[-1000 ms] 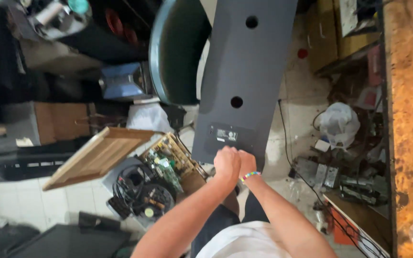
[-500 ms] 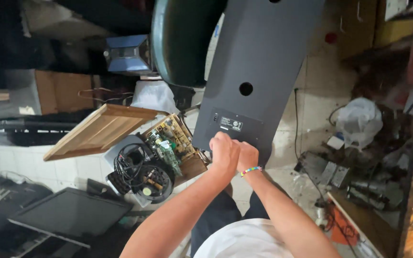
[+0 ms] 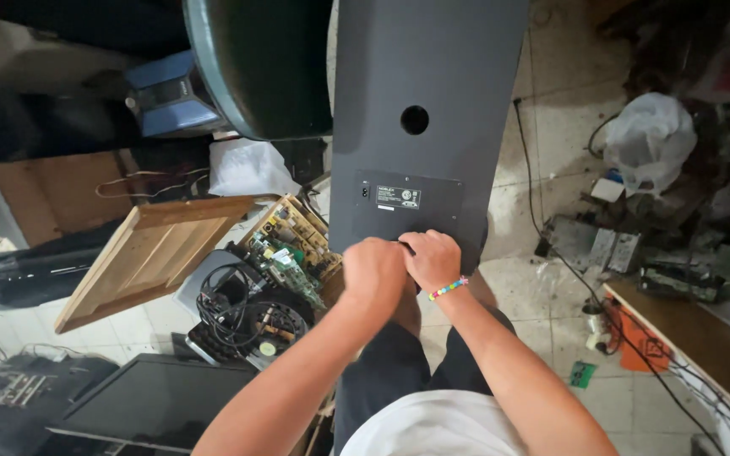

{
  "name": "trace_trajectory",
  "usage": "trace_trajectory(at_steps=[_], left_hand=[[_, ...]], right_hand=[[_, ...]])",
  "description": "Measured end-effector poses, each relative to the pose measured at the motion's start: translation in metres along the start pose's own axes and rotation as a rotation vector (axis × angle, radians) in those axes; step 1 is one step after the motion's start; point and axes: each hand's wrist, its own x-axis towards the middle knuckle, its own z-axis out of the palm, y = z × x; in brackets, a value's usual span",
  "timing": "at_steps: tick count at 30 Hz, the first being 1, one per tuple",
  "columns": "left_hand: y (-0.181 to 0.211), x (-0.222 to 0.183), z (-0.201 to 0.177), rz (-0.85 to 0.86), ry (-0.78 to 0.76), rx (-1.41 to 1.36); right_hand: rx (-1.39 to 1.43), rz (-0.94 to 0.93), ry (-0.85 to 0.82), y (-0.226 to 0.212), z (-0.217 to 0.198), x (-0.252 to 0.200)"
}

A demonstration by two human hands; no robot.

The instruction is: Disassembling a speaker by removing screws and extracting the internal circuit board

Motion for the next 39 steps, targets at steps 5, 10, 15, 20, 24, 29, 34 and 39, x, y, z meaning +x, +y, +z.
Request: trace_trajectory(at_steps=[5,10,15,20,24,29,34,39], left_hand=[[-0.059,-0.004,-0.110,-0.135,-0.058,-0.171],[-0.065,0.017,-0.136,-0.103,0.242,-0.539],[-0.060,0.018,-0.141,-0.334,0.561,-1.435],[-0.045,0.032,-0.109,-0.263,0.765,-1.724],[-0.029,0.069,-0.054,-0.177,0.766,-1.608],[-0.019,0.084,-0.031,-0.212,0.831,-1.530],[-0.017,0.083,-0.033,-0.233,0.837,-1.474],[-0.017,0.086,-0.028,-0.235,0.867,-1.468]], right_hand=[[0.146,0.016,0.040,-0.016,-0.027,0.019],[0.147,-0.048,-0.009,-0.014,-0.032,0.020],[0.107,-0.049,0.022,-0.017,-0.039,0.028],[0.103,-0.035,0.040,-0.016,-0.030,0.024],[0.128,-0.026,-0.005,-0.019,-0.039,0.028],[0.152,-0.047,-0.011,-0.018,-0.043,0.031],[0.172,-0.073,-0.021,-0.014,-0.036,0.025],[0.174,-0.048,-0.025,-0.020,-0.045,0.035]])
